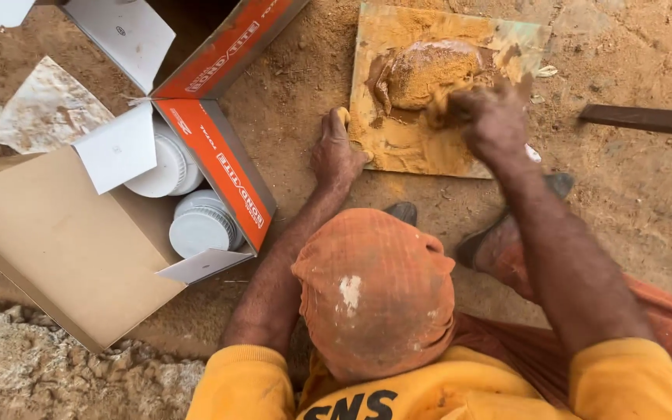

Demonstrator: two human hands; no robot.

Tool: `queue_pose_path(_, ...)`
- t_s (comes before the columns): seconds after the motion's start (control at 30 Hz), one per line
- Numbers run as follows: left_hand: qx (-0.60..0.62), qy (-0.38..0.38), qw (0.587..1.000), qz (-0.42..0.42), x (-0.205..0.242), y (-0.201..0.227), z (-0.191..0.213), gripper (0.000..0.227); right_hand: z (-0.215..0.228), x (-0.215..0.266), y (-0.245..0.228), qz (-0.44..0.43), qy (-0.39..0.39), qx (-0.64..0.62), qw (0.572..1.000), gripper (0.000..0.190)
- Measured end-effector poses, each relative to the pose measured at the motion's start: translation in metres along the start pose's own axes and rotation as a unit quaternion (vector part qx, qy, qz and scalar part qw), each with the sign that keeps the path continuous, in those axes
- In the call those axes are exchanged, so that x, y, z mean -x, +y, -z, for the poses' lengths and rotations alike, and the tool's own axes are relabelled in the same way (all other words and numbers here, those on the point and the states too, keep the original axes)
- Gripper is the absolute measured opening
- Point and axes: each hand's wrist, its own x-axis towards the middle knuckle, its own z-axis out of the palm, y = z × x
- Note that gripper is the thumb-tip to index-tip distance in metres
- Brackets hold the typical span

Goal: The person mixes adhesive resin and wood powder on a board using a spatula to create wood filler.

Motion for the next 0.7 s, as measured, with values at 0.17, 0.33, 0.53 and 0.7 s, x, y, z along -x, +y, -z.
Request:
queue_pose_path(0.17, -0.019, 0.038, 0.999, -0.025, -0.009, -0.008, -0.01, 0.109, 0.0, 0.019, -0.004, 0.026, -0.133, 0.018, 0.991, 0.03)
queue_pose_path(0.33, -0.012, -0.021, 1.0, 0.016, -0.005, -0.011, -0.016, 0.091, -0.035, 0.038, 0.01, 0.085, 0.036, 0.046, 0.995, 0.04)
queue_pose_path(0.53, -0.016, 0.014, 1.0, -0.018, -0.01, -0.013, -0.013, 0.109, -0.048, 0.055, 0.023, 0.062, 0.012, 0.114, 0.991, 0.04)
queue_pose_path(0.7, 0.008, -0.007, 1.0, 0.015, -0.004, -0.002, -0.006, 0.102, 0.018, 0.018, 0.004, -0.012, -0.145, 0.152, 0.978, 0.037)
